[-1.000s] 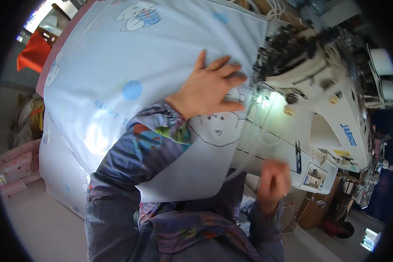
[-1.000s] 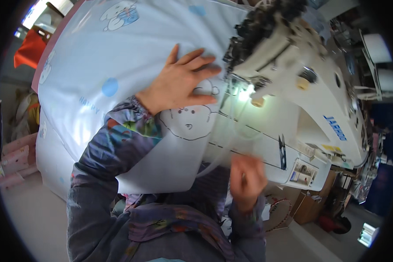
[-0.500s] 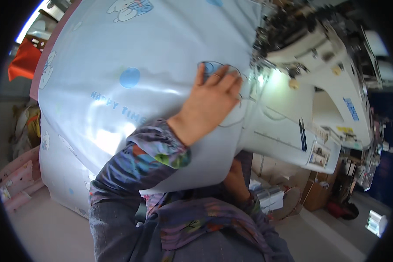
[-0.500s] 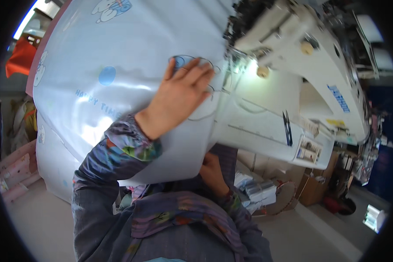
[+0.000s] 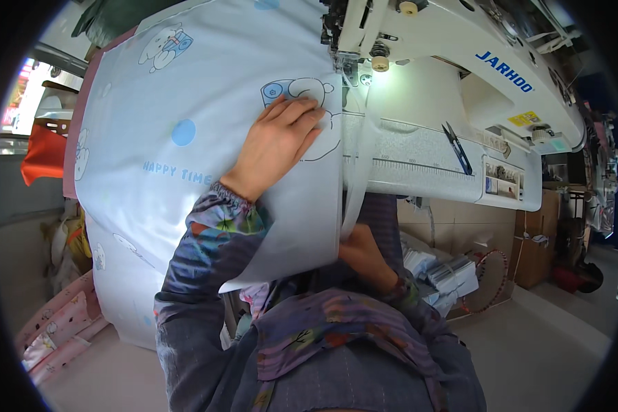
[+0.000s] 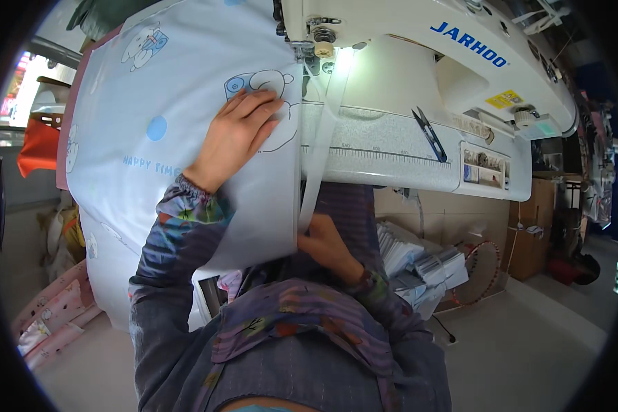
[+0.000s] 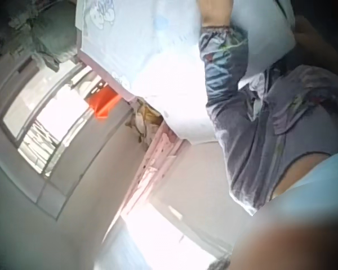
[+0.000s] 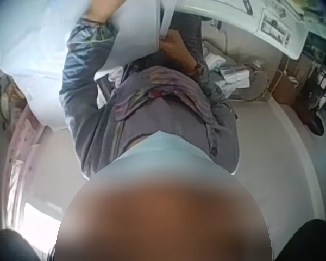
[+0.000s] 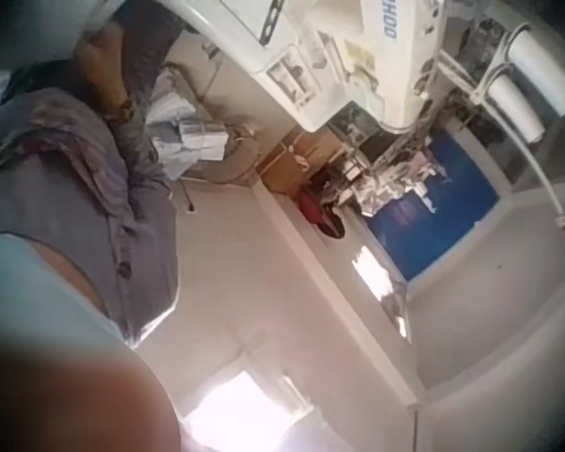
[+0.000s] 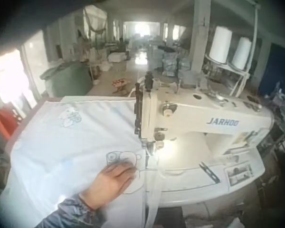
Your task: The person is sewing edges of printed fabric covers using an industrial sewing machine.
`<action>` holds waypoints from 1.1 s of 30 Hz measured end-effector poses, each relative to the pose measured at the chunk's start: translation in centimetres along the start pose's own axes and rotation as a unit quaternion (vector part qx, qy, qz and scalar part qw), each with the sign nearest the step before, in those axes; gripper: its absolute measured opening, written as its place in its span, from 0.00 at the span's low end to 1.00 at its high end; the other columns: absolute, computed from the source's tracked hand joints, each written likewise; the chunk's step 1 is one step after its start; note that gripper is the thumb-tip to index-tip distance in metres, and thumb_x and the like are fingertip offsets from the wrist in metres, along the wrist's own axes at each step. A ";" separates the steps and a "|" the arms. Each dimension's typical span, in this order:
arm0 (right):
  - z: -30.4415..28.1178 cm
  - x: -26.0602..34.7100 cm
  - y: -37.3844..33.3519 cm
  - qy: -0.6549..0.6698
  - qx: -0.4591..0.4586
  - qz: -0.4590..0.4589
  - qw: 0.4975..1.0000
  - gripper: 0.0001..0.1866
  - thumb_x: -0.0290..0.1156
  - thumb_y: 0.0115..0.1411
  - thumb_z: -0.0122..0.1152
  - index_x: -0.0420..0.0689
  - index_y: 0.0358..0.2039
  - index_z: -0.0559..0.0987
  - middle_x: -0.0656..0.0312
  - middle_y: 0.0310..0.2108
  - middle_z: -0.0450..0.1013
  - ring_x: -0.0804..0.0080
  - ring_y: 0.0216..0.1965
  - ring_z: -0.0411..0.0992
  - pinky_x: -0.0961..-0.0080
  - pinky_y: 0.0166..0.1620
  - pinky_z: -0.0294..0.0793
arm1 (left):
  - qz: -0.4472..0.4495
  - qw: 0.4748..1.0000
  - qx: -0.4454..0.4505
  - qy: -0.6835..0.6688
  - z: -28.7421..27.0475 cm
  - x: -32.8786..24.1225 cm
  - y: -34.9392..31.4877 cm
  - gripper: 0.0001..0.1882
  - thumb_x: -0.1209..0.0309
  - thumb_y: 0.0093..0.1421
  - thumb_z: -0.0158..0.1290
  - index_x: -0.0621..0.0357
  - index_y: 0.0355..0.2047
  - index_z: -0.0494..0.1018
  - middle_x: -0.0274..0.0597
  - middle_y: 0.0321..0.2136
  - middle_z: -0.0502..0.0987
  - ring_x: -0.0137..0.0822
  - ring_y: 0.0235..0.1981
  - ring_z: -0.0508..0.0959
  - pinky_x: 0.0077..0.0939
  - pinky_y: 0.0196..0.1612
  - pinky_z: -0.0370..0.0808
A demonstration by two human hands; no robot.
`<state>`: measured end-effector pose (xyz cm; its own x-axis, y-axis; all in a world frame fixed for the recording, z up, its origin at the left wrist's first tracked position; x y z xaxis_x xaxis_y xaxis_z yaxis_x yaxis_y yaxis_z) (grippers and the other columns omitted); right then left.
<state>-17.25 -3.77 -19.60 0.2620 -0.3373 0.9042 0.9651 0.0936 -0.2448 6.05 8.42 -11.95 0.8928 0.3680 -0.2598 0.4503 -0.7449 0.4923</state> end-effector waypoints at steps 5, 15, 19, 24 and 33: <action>1.3 -0.5 -3.3 0.041 -0.039 0.074 0.996 0.12 0.27 0.68 0.60 0.35 0.49 0.80 0.62 0.42 0.80 0.80 0.44 0.75 0.78 0.46 0.75 | -0.052 0.997 0.049 -0.042 -0.5 -3.1 -1.2 0.17 0.70 0.59 0.59 0.56 0.49 0.77 0.41 0.50 0.77 0.44 0.55 0.76 0.47 0.63 0.69; 3.0 1.9 -4.4 -0.015 -0.034 0.086 0.996 0.17 0.26 0.64 0.67 0.35 0.52 0.77 0.61 0.44 0.79 0.78 0.44 0.74 0.75 0.47 0.75 | -0.111 0.992 0.054 -0.004 -0.9 -8.4 -3.1 0.30 0.64 0.52 0.66 0.56 0.56 0.75 0.40 0.57 0.73 0.43 0.60 0.73 0.51 0.65 0.67; 3.2 1.5 -4.6 0.029 -0.030 0.115 0.992 0.16 0.27 0.66 0.65 0.35 0.52 0.77 0.62 0.45 0.79 0.78 0.45 0.74 0.76 0.48 0.74 | -0.122 0.991 0.061 -0.003 -1.0 -9.2 -3.4 0.32 0.63 0.50 0.67 0.56 0.56 0.75 0.39 0.58 0.73 0.43 0.61 0.73 0.51 0.66 0.65; 3.6 0.4 -3.7 0.040 -0.035 0.073 0.996 0.15 0.27 0.70 0.57 0.36 0.55 0.75 0.63 0.47 0.77 0.78 0.48 0.71 0.75 0.51 0.73 | -0.122 0.990 0.070 0.020 -0.9 -8.4 -2.9 0.33 0.62 0.49 0.67 0.53 0.57 0.75 0.36 0.58 0.73 0.39 0.62 0.71 0.51 0.67 0.63; 4.9 2.0 0.4 0.011 -0.090 -0.035 0.995 0.18 0.29 0.72 0.52 0.35 0.58 0.71 0.63 0.47 0.75 0.77 0.47 0.70 0.77 0.51 0.71 | -0.101 0.992 0.069 0.032 -0.1 -4.6 -0.4 0.30 0.62 0.51 0.66 0.53 0.55 0.75 0.35 0.57 0.73 0.37 0.62 0.70 0.50 0.67 0.64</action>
<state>-16.37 0.16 -16.17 0.1928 -0.3584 0.9135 0.9652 -0.0985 -0.2423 1.71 7.11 -10.85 0.7850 0.5488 -0.2873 0.6185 -0.7193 0.3162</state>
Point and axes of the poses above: each hand's wrist, its own y-axis towards the middle knuckle, its own z-axis out of the palm, x = y × z, the point moved 1 cm from there along y, towards the middle knuckle
